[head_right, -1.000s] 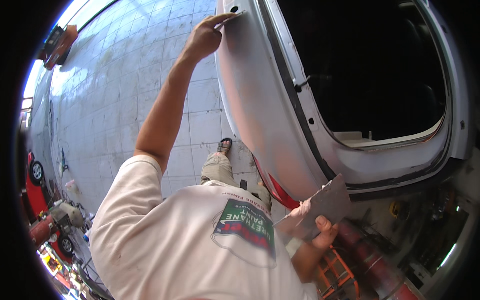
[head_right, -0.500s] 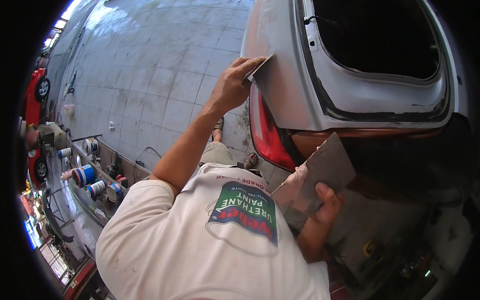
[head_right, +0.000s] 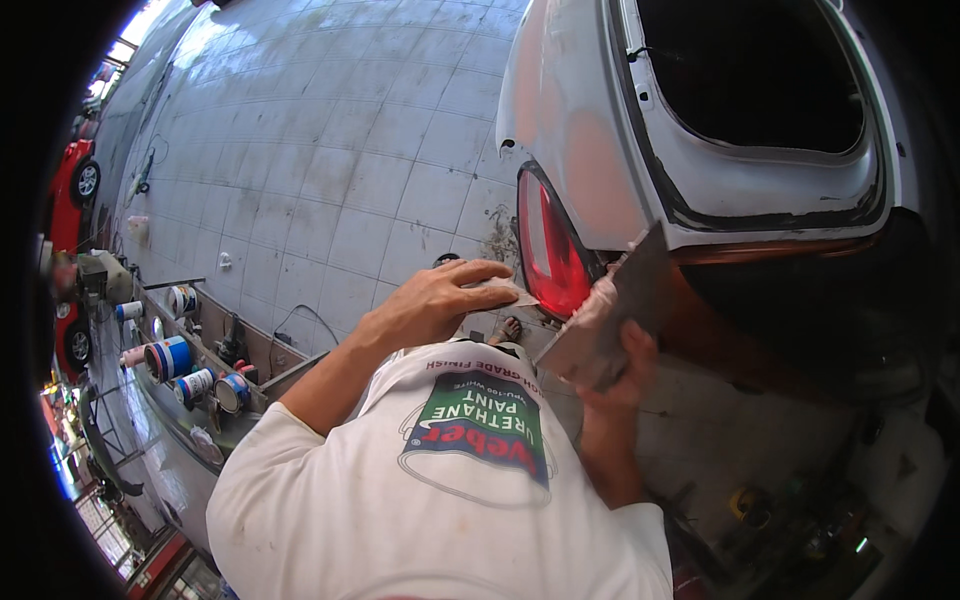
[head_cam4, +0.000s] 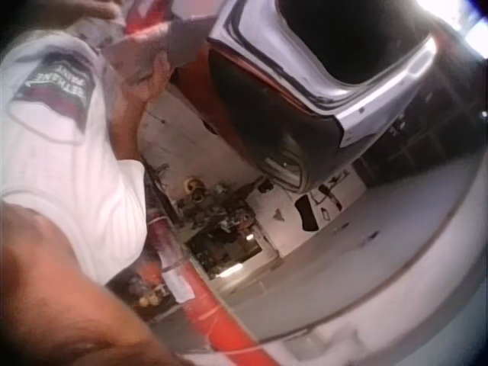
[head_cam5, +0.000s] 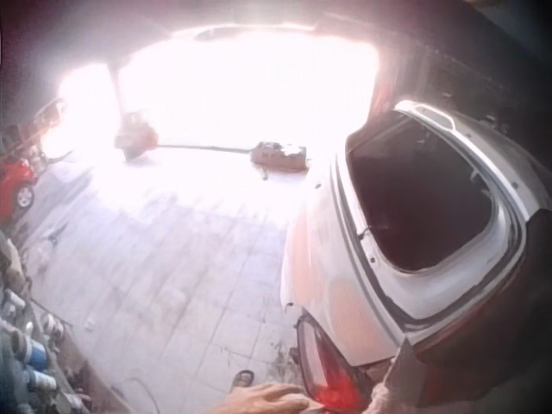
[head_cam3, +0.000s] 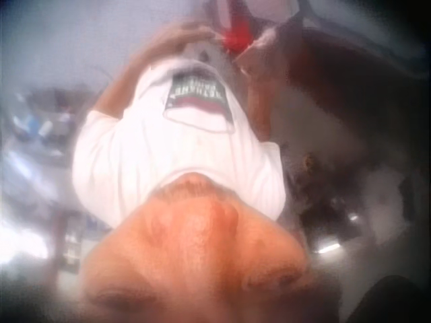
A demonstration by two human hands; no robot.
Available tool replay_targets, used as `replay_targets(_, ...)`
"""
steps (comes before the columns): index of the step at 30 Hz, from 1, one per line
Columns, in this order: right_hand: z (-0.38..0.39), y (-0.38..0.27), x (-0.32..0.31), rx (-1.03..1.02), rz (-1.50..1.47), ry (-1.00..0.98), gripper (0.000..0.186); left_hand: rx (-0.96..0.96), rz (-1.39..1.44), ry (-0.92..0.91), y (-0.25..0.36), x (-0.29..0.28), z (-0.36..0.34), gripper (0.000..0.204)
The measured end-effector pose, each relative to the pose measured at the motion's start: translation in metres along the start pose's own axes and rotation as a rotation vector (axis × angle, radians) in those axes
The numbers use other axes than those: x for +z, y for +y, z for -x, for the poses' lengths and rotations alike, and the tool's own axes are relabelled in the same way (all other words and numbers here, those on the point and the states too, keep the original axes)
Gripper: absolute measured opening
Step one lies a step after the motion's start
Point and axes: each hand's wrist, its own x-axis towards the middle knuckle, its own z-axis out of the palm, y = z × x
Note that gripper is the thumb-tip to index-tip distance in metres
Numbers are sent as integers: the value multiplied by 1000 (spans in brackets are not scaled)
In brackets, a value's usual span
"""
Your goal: The person applies body filler to a car trunk lid using a putty knife and a mixing board. They spread the filler over the surface, smoothing it into place.
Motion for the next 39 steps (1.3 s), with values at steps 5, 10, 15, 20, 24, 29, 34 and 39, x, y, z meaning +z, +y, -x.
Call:
replay_targets(5,-13,-35,4,380,-382,305,56,-95,-212,122,-93,-46,-44,73)
replay_targets(10,-13,-36,62,493,-161,606,55,218,-387,474,-149,-128,-178,60)
replay_targets(15,3,-60,101,626,-64,700,61,371,-530,560,-188,-178,-314,55)
replay_targets(20,22,-75,109,537,-78,748,51,238,-462,444,-153,-140,-301,56)
replay_targets(24,39,-67,87,495,-140,748,50,248,-404,440,-116,-64,-192,53)
replay_targets(29,31,-44,57,545,-186,604,48,118,-273,117,-86,-39,-94,58)
replay_targets(34,11,-24,69,559,-305,510,46,211,-105,131,-45,-27,21,60)
replay_targets(39,32,-5,78,682,-305,392,45,435,-46,220,22,-15,74,37)
